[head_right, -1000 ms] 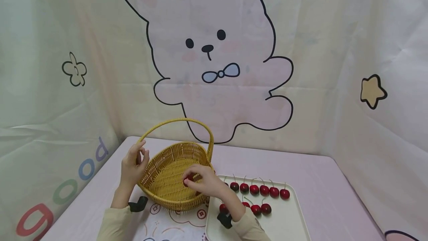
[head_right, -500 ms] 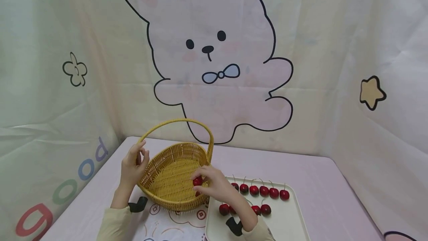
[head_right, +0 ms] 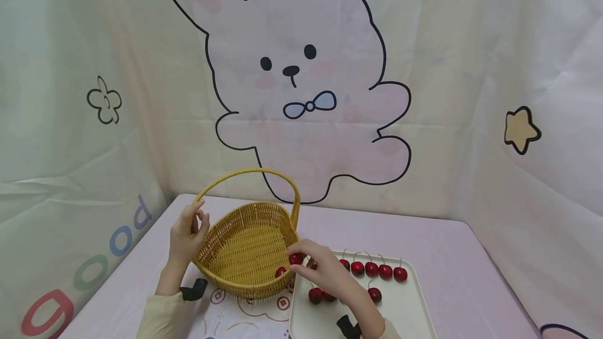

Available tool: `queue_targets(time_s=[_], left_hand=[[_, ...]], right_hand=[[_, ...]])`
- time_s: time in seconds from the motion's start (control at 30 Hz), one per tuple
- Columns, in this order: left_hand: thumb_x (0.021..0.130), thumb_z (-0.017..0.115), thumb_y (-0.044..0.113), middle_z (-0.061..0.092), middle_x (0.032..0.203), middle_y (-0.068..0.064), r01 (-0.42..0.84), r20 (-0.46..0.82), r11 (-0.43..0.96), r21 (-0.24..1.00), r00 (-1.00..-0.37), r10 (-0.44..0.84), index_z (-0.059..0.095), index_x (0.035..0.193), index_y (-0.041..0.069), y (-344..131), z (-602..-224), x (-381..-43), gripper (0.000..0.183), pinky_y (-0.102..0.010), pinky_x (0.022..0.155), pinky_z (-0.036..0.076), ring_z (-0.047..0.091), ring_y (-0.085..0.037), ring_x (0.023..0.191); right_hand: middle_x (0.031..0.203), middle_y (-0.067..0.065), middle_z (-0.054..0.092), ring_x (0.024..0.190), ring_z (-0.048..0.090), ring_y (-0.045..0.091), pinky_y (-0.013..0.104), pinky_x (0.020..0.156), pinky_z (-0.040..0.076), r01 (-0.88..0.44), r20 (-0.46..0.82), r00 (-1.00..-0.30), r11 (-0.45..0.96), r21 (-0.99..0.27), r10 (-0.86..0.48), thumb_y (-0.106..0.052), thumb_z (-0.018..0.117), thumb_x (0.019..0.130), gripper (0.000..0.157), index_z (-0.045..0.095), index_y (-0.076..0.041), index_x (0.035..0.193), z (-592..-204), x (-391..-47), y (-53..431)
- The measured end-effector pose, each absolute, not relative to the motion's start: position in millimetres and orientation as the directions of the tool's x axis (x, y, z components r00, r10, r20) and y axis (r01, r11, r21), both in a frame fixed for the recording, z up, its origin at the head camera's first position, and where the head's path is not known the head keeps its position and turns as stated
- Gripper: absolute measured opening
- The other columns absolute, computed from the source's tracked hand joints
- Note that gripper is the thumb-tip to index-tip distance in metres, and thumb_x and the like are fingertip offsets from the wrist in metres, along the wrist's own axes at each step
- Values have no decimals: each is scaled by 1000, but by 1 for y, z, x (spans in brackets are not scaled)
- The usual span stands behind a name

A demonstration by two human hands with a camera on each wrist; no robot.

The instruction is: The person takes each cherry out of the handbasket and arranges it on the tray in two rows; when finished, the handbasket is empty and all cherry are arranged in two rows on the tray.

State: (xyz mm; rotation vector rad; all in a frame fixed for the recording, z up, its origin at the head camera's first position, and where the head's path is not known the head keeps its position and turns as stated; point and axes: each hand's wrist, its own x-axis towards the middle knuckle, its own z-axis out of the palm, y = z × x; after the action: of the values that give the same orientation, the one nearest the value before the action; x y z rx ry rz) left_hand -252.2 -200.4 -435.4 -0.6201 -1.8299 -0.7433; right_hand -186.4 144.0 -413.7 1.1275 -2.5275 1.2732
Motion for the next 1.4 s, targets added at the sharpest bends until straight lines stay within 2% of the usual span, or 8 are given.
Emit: queue_targets(time_s=[0.2,0.43,0.6,0.7,0.83,1.0,1.2,1.4], left_hand=[[95,45,24,48,77,2,702,935,682,205,-347,76,52,124,10,-201,-436,-253,33,-12,44,26,25,5,55],[95,46,23,48,77,3,709,936,674,206,-344,75,53,124,10,-201,-437,-253,33,-11,44,26,25,5,55],[95,45,24,48,77,3,703,934,679,209,-349,74,52,124,11,-201,-437,-253,33,-11,44,27,25,5,55],[95,45,24,47,77,3,698,933,684,210,-351,72,52,125,10,-201,-436,-252,33,-12,44,27,26,5,55],[94,46,23,47,76,2,700,934,683,210,-350,71,52,124,10,-200,-435,-252,33,-12,44,27,26,3,54],[94,46,22,48,75,0,702,933,679,213,-352,71,53,124,10,-200,-435,-251,33,-12,44,27,26,3,54],[95,46,23,48,76,1,702,935,679,215,-350,66,53,123,10,-200,-435,-251,33,-12,44,27,27,3,54],[95,46,24,48,77,3,708,938,674,209,-339,66,53,123,10,-200,-435,-253,33,-12,44,27,27,4,55]], right_hand=[[115,-6,58,90,57,6,31,74,52,-597,340,-776,443,-669,-532,-27,64,87,35,54,-28,120,-416,-181,157],[113,-7,52,88,60,9,28,73,53,-651,406,-746,451,-610,-528,-14,71,80,40,57,-26,115,-420,-178,174],[107,-12,53,94,57,5,31,77,53,-596,361,-796,529,-603,-486,-19,74,78,41,58,-30,114,-420,-174,186],[104,-15,55,88,56,2,27,75,52,-571,337,-816,566,-595,-470,-19,74,77,41,59,-32,112,-421,-171,193],[104,-13,56,82,57,3,24,72,50,-587,347,-804,556,-588,-482,-18,73,78,38,60,-30,112,-424,-168,202],[106,-9,54,89,56,7,27,74,52,-619,377,-780,523,-586,-500,-18,71,81,35,60,-28,113,-427,-164,213],[109,-5,54,87,56,6,26,70,51,-652,427,-758,551,-521,-494,-6,75,75,45,60,-26,113,-432,-161,230],[109,-3,51,89,55,7,24,67,48,-642,428,-767,570,-513,-479,-4,75,74,47,60,-26,113,-439,-157,248]])
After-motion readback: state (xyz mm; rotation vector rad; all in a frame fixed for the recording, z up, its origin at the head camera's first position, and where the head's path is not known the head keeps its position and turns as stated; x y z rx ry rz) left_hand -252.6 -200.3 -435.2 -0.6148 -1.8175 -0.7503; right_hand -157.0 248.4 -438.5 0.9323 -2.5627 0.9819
